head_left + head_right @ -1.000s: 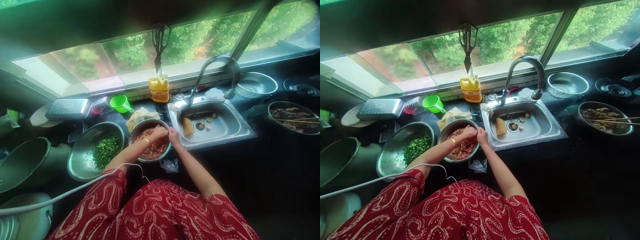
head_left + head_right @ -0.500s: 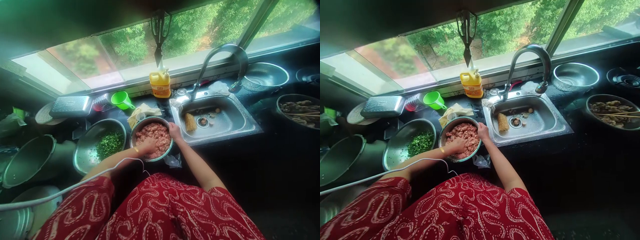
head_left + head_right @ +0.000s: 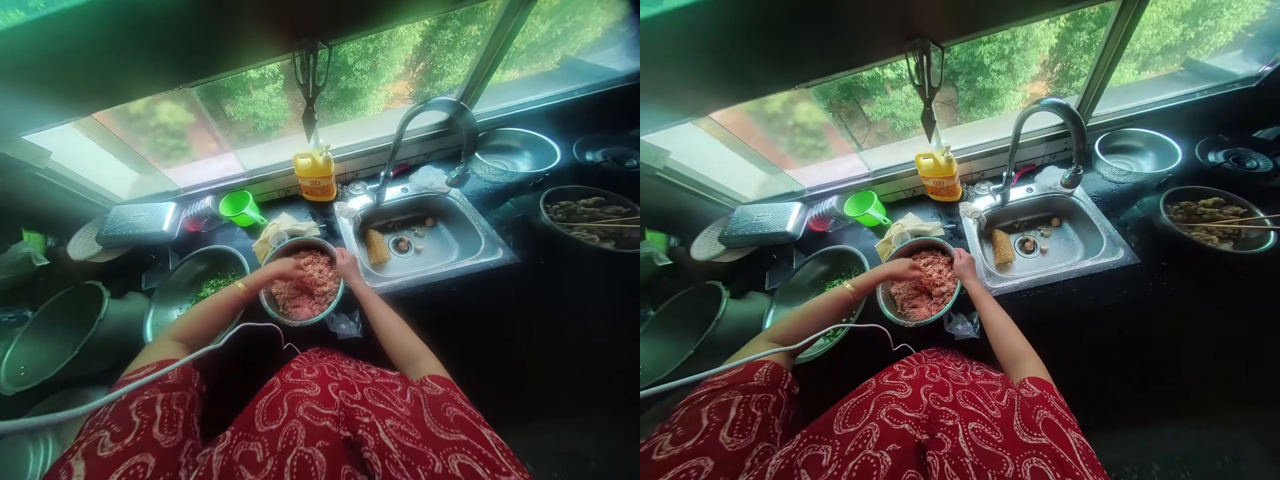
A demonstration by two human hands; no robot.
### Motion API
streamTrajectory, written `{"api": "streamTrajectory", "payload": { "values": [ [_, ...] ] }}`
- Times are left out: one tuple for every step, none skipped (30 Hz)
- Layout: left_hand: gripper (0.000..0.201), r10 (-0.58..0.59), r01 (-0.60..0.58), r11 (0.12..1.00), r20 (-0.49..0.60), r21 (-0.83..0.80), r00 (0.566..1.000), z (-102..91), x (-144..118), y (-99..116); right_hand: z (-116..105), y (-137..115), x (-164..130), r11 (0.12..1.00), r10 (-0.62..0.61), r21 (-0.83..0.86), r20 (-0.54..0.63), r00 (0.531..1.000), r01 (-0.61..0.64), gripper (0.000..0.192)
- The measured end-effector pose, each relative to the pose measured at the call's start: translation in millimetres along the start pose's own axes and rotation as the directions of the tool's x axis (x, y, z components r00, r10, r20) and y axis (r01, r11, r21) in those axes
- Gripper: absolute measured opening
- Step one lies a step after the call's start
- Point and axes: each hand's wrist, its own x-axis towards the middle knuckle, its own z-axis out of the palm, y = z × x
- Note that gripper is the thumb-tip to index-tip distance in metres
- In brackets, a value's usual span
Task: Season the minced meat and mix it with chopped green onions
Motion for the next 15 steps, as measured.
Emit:
{"api": "streamTrajectory", "payload": {
  "values": [
    [0.035,-0.058,0.059,0.998,-0.091,0.007,0.994,-8.6,9,1,0,1,0,1.000,-0.002,0.001,0.000,1.000,0.002,0.034],
    [0.036,-0.108,0.112,0.994,-0.169,0.015,0.980,-14.5,22,5,1,1,1,1.000,-0.003,0.002,0.003,1.000,0.003,0.034],
    [0.036,-0.140,0.149,0.989,-0.217,0.025,0.966,-17.2,37,13,1,2,2,1.000,-0.001,0.001,0.006,1.000,0.001,0.034],
    [0.036,-0.151,0.163,0.986,-0.218,0.034,0.964,-16.5,54,24,1,3,3,1.000,0.003,0.001,0.009,1.000,-0.003,0.034],
    [0.035,-0.144,0.155,0.987,-0.198,0.041,0.970,-12.4,69,36,1,3,4,1.000,0.007,0.001,0.010,1.000,-0.007,0.034],
    [0.033,-0.126,0.136,0.990,-0.175,0.047,0.976,-5.5,81,50,1,3,6,1.000,0.010,0.001,0.012,1.000,-0.010,0.033],
    [0.030,-0.095,0.104,0.993,-0.154,0.055,0.984,3.6,89,64,1,4,7,1.000,0.012,0.000,0.015,1.000,-0.012,0.033],
    [0.027,-0.058,0.067,0.996,-0.137,0.064,0.989,14.0,92,75,0,4,9,1.000,0.012,-0.004,0.018,1.000,-0.011,0.033],
    [0.023,-0.024,0.033,0.997,-0.121,0.072,0.992,24.8,89,83,0,3,11,1.000,0.010,-0.006,0.025,1.000,-0.010,0.033],
    [0.020,0.029,-0.019,0.996,-0.108,0.090,0.994,35.1,80,87,-1,3,13,1.000,0.009,-0.008,0.034,0.999,-0.008,0.033],
    [0.018,0.102,-0.090,0.989,-0.098,0.120,0.990,44.3,67,87,-2,3,14,1.000,0.009,-0.007,0.042,0.999,-0.009,0.033],
    [0.016,0.170,-0.155,0.976,-0.089,0.153,0.981,52.1,51,81,-3,3,15,1.000,0.009,-0.003,0.053,0.999,-0.009,0.033],
    [0.017,0.291,-0.267,0.939,-0.087,0.216,0.953,58.2,32,72,-4,3,16,1.000,0.006,0.003,0.063,0.998,-0.006,0.033],
    [0.017,0.367,-0.331,0.902,-0.087,0.278,0.926,63.1,14,60,-4,3,16,1.000,0.001,0.012,0.070,0.998,-0.002,0.033],
    [0.018,0.395,-0.343,0.882,-0.108,0.322,0.913,66.9,-2,46,-4,3,15,1.000,-0.005,0.020,0.074,0.997,0.003,0.033]
  ]
}}
